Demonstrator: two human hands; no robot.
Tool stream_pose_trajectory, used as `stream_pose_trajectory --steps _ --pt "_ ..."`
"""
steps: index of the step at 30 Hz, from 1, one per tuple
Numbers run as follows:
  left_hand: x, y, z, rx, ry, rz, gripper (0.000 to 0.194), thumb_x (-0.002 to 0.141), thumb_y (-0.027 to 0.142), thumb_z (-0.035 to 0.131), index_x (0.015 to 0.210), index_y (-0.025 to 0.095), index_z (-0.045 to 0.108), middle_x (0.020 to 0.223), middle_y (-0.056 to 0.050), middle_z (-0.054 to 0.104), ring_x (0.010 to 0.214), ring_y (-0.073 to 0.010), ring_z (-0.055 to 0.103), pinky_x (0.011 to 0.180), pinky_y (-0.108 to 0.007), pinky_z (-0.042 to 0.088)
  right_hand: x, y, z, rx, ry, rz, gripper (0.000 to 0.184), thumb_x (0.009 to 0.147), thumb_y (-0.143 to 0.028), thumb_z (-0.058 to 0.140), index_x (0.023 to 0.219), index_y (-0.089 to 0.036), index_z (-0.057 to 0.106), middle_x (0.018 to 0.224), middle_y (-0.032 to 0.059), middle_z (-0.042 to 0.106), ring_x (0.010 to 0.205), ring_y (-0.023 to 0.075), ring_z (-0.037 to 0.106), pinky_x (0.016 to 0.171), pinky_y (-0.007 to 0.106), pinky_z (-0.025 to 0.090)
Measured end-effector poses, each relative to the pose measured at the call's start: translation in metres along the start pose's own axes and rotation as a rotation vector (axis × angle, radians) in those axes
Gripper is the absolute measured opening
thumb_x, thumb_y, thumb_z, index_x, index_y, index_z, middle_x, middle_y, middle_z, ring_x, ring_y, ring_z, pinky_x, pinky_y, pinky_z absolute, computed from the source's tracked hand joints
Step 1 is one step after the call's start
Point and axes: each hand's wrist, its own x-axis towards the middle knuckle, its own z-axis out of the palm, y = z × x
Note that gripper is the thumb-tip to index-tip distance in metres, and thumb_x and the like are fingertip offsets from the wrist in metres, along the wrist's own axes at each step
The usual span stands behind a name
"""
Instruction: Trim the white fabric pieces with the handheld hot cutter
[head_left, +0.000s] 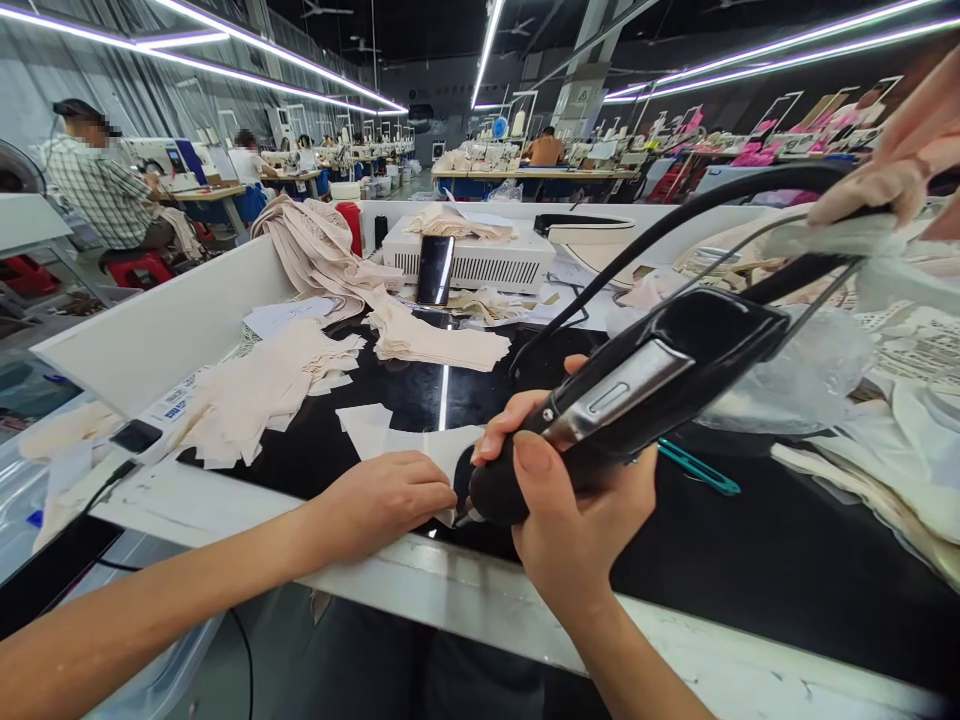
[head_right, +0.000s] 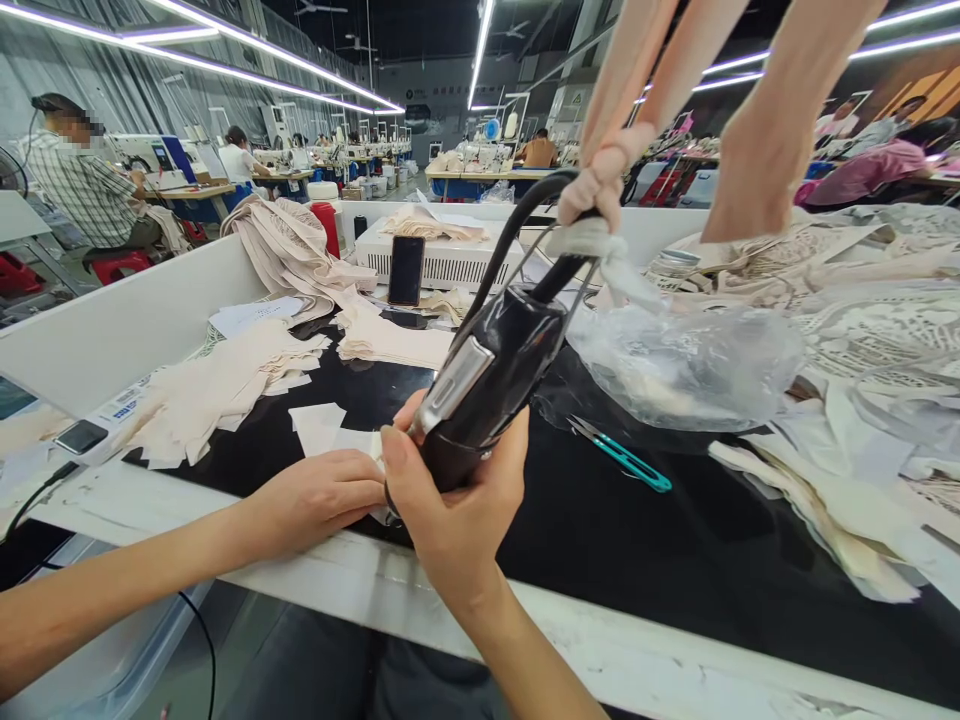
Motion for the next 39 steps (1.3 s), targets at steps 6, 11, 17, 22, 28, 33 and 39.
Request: stream_pose_trajectory --steps 6,11,17,22,28,33,39 --pt "-0.005 -0.004 -0.003 -0.095 0.02 0.059 0.024 0.117 0.018 0.052 0.116 0.018 0.076 0.119 -0.01 0.079 0.11 -0.0212 0.075 0.103 -0.031 0.058 0.002 0.0 -0.001 -0.017 0.006 0.003 0.037 0.088 -0.044 0.092 0.11 -0.027 0.067 0.082 -0.0048 0.073 0.059 0.0128 0.067 0.055 0.027 0.061" --pt "-0.005 -0.005 -0.006 -0.131 0.039 0.074 0.026 0.118 0.02 0.051 0.115 0.017 0.076 0.115 -0.01 0.079 0.107 -0.0213 0.075 0.1 -0.03 0.058 0.004 -0.003 -0.001 0.024 -0.025 0.007 0.034 0.089 -0.041 0.093 0.103 -0.027 0.066 0.081 -0.0053 0.074 0.057 0.0121 0.067 0.053 0.026 0.06" --pt "-0.004 -0.007 -0.005 -0.122 0.063 0.141 0.026 0.117 0.016 0.05 0.112 0.015 0.076 0.112 -0.011 0.08 0.108 -0.0225 0.075 0.1 -0.031 0.059 0.007 -0.005 -0.001 0.026 -0.005 0.037 0.044 0.086 -0.041 0.095 0.118 -0.029 0.067 0.08 -0.0058 0.075 0.057 0.0129 0.067 0.053 0.026 0.062" --pt "-0.005 -0.007 -0.003 -0.109 0.06 0.137 0.026 0.117 0.016 0.05 0.112 0.015 0.076 0.113 -0.011 0.08 0.109 -0.0224 0.075 0.101 -0.031 0.06 0.007 -0.006 -0.001 0.019 -0.001 0.036 0.051 0.084 -0.04 0.096 0.125 -0.029 0.068 0.078 -0.0058 0.075 0.057 0.0127 0.065 0.054 0.027 0.062" --pt "-0.005 -0.007 -0.003 -0.14 0.059 0.127 0.024 0.116 0.014 0.051 0.113 0.015 0.076 0.115 -0.011 0.08 0.111 -0.0222 0.075 0.102 -0.031 0.06 0.012 -0.008 0.0 0.026 0.023 0.037 0.049 0.082 -0.038 0.096 0.122 -0.028 0.069 0.077 -0.0062 0.075 0.055 0.0136 0.066 0.052 0.028 0.061" --pt "-0.005 -0.007 -0.003 -0.156 0.059 0.122 0.025 0.116 0.014 0.05 0.114 0.016 0.075 0.114 -0.011 0.08 0.11 -0.0219 0.074 0.101 -0.031 0.059 0.017 -0.009 0.002 0.036 0.054 0.014 0.047 0.083 -0.036 0.096 0.12 -0.028 0.068 0.077 -0.0068 0.075 0.052 0.0139 0.066 0.05 0.028 0.059" --pt "-0.006 -0.006 -0.003 -0.165 0.076 0.129 0.025 0.117 0.015 0.05 0.113 0.015 0.075 0.113 -0.012 0.08 0.11 -0.0223 0.074 0.1 -0.031 0.059 0.012 -0.005 0.001 -0.016 0.036 0.047 0.052 0.083 -0.042 0.096 0.124 -0.03 0.067 0.078 -0.0071 0.074 0.055 0.0136 0.065 0.054 0.029 0.058"
